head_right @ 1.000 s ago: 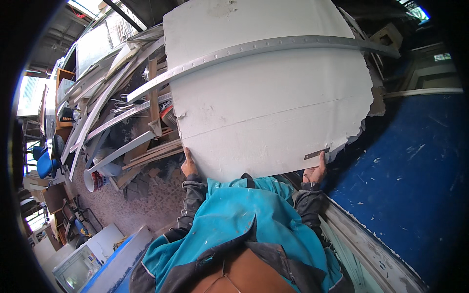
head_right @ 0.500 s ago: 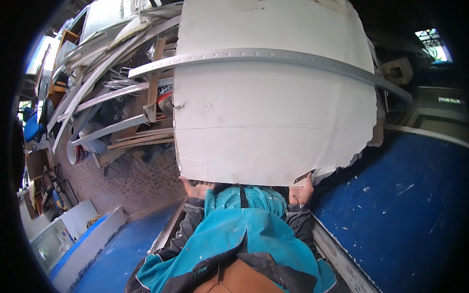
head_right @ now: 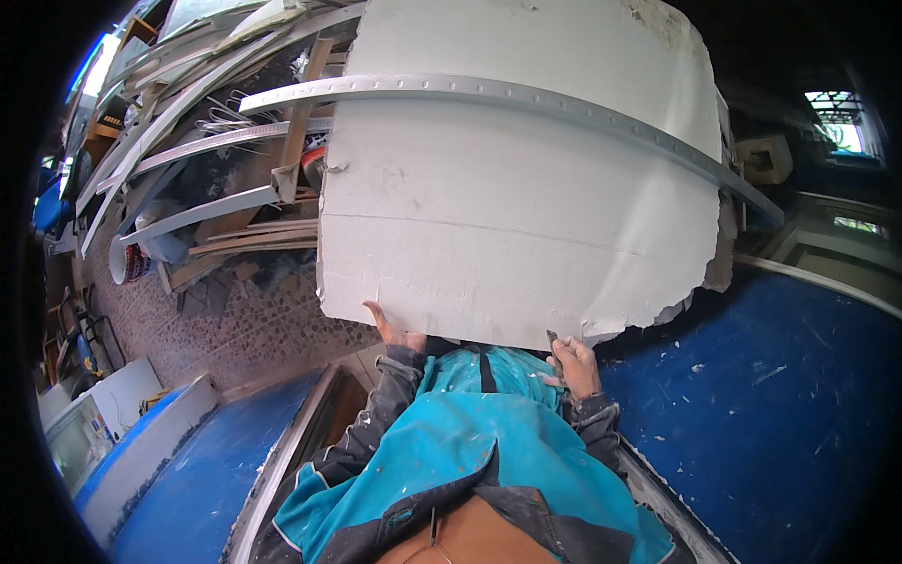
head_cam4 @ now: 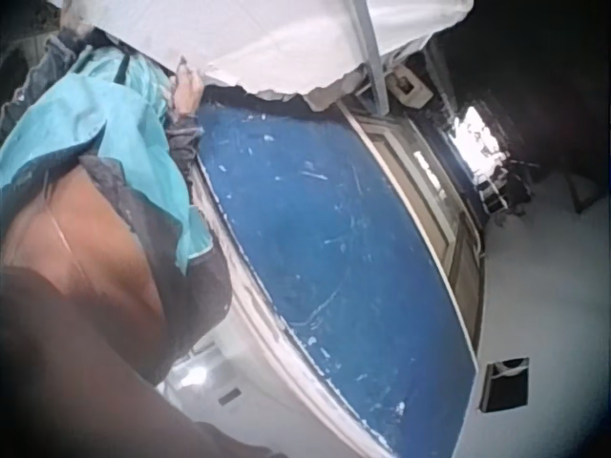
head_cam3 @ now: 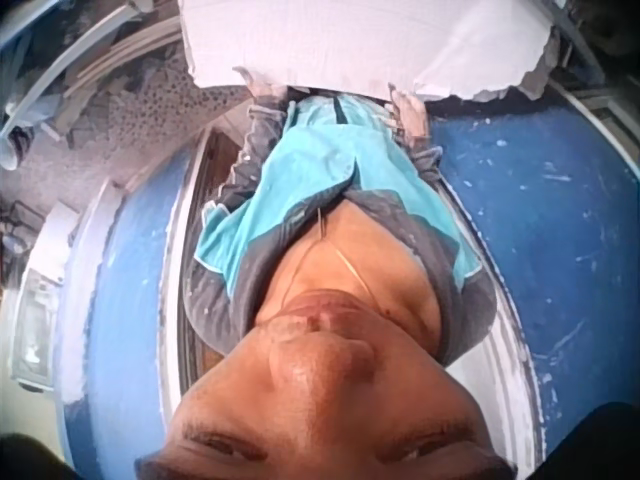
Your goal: The person uses a straight edge and a utility knife to score and cut a piece of drywall, then uses a measuring tape to measure the dimensions.
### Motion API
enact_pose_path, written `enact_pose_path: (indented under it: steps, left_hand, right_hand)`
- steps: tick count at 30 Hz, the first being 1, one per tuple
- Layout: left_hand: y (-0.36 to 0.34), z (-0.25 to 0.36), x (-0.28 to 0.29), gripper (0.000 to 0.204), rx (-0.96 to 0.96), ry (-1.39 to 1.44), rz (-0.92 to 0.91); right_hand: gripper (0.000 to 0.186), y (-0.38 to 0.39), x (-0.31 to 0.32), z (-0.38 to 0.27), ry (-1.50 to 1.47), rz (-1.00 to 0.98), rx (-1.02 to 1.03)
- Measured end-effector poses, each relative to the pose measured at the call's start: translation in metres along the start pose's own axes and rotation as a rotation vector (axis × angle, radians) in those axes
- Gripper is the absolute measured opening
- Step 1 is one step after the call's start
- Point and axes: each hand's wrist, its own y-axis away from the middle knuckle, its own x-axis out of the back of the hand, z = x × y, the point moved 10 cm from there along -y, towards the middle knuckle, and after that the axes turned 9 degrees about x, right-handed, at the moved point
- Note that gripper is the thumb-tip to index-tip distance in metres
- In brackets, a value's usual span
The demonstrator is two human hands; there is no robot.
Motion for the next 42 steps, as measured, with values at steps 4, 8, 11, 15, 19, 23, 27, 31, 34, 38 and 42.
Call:
enact_pose_path:
  steps: [4, 8, 11, 15, 19, 23, 27, 31, 34, 38, 42]
  left_hand:
    - [-0.009, 0.004, 0.026, 0.06, 0.0, -0.031, -0.032]
    - [-0.002, 0.023, 0.037, 0.047, -0.12, -0.072, -0.025]
    - [0.028, 0.021, 0.006, 0.04, -0.115, 0.062, -0.106]
    - [0.077, 0.029, -0.033, 0.05, -0.131, -0.056, -0.282]
    - [0.115, 0.028, -0.064, 0.047, -0.261, -0.363, -0.231]
    - [0.115, 0.016, -0.076, 0.027, -0.18, -0.307, -0.141]
    - [0.114, 0.017, -0.087, 0.019, -0.234, -0.334, -0.149]
    - [0.106, 0.013, -0.067, 0.011, -0.279, -0.324, -0.235]
    - [0.161, 0.037, -0.097, 0.008, -1.219, -0.79, -0.374]
    - [0.139, 0.035, -0.087, 0.022, -0.993, -0.809, -0.312]
    - [0.13, 0.036, -0.079, 0.02, -1.003, -0.722, -0.33]
  right_hand:
    - [0.03, 0.007, -0.036, -0.147, 0.131, 0.064, 0.46]
    - [0.025, -0.024, -0.097, -0.273, 0.291, 0.079, 1.184]
    - [0.021, -0.023, -0.162, -0.345, 0.5, -0.008, 1.45]
    - [0.022, -0.053, -0.216, -0.397, 0.653, -0.055, 1.426]
    - [0.022, -0.056, -0.239, -0.429, 0.688, 0.012, 1.758]
    - [0.021, -0.076, -0.24, -0.427, 0.704, 0.028, 1.742]
    - [0.018, -0.085, -0.234, -0.424, 0.838, 0.103, 1.664]
    - [0.018, -0.059, -0.231, -0.428, 0.855, 0.112, 1.579]
    - [0.019, -0.057, -0.231, -0.427, 0.893, 0.09, 1.542]
    - [0.02, -0.053, -0.227, -0.427, 0.873, 0.113, 1.625]
    - [0.021, -0.059, -0.225, -0.425, 0.876, 0.111, 1.612]
